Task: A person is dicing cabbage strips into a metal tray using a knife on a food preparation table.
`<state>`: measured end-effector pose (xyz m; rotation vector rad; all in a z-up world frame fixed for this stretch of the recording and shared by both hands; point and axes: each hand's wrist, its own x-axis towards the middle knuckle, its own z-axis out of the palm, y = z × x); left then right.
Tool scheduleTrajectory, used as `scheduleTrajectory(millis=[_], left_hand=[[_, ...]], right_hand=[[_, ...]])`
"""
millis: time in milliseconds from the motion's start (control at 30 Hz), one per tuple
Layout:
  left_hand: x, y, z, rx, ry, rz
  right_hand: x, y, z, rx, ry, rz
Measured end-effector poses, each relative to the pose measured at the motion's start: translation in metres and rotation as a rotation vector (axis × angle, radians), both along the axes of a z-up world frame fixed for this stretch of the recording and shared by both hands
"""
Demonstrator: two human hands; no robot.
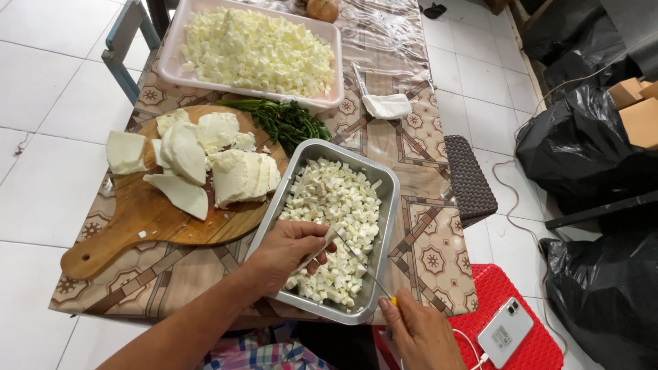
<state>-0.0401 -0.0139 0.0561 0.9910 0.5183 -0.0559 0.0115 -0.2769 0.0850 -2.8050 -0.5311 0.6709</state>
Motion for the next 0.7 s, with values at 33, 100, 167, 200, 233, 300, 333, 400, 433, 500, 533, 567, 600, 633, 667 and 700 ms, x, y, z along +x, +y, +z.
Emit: scheduleTrajectory(millis=[33, 100, 167, 200, 233, 300, 333, 400, 433, 500, 533, 567, 600, 633, 667, 700], left_hand=[[0.0, -0.001, -0.003, -0.001, 0.0, 0.0], [0.0, -0.002, -0.009, -0.05, -0.022, -0.025], [0.0, -0.001, -0.006, -0.046, -0.017, -0.038], [-0.001, -0.001, -0.004, -0.042, -0.01, -0.048], [-0.002, 0.0, -0.002, -0.041, -0.011, -0.046], [-0.003, 0.0, 0.004, -0.069, 0.046, -0.052], [-0.002, 0.001, 0.0, -0.068, 0.045, -0.05], [-0.002, 0.002, -0.007, -0.052, 0.015, -0.072], [-0.003, 0.002, -0.008, -0.052, 0.016, -0.074], [-0.003, 0.001, -0.01, -0.129, -0.026, -0.096], [-0.003, 0.001, -0.009, -0.13, -0.025, -0.1], [-0.002, 0.001, -0.007, -0.131, 0.005, -0.086], [-0.003, 0.002, -0.005, -0.132, 0.035, -0.072], [-0.003, 0.002, -0.002, -0.13, 0.034, -0.07], [-0.004, 0.002, 0.0, -0.134, 0.044, -0.052], [-0.004, 0.001, 0.002, -0.14, 0.054, -0.036]], right_hand=[[-0.001, 0.002, 0.0, -0.001, 0.0, 0.0], [-0.001, 0.004, 0.001, -0.071, -0.01, 0.001], [0.001, 0.004, -0.002, -0.071, -0.016, 0.009], [0.002, 0.004, -0.003, -0.07, -0.022, 0.019], [0.002, 0.002, -0.005, -0.069, -0.023, 0.022], [0.002, -0.003, -0.009, -0.016, -0.028, 0.031], [0.001, -0.002, -0.008, -0.015, -0.03, 0.033], [-0.003, -0.003, -0.005, 0.017, 0.003, 0.026], [-0.002, -0.003, -0.008, 0.017, 0.003, 0.024], [-0.001, -0.002, -0.013, 0.005, -0.038, 0.078], [-0.002, -0.001, -0.01, 0.004, -0.038, 0.074], [-0.003, 0.001, -0.008, 0.009, -0.021, 0.052], [-0.004, 0.003, -0.006, 0.014, -0.005, 0.029], [-0.003, 0.002, -0.005, 0.016, -0.006, 0.031], [-0.003, 0.001, -0.004, 0.031, -0.001, 0.023], [-0.003, -0.001, -0.004, 0.046, 0.005, 0.013]])
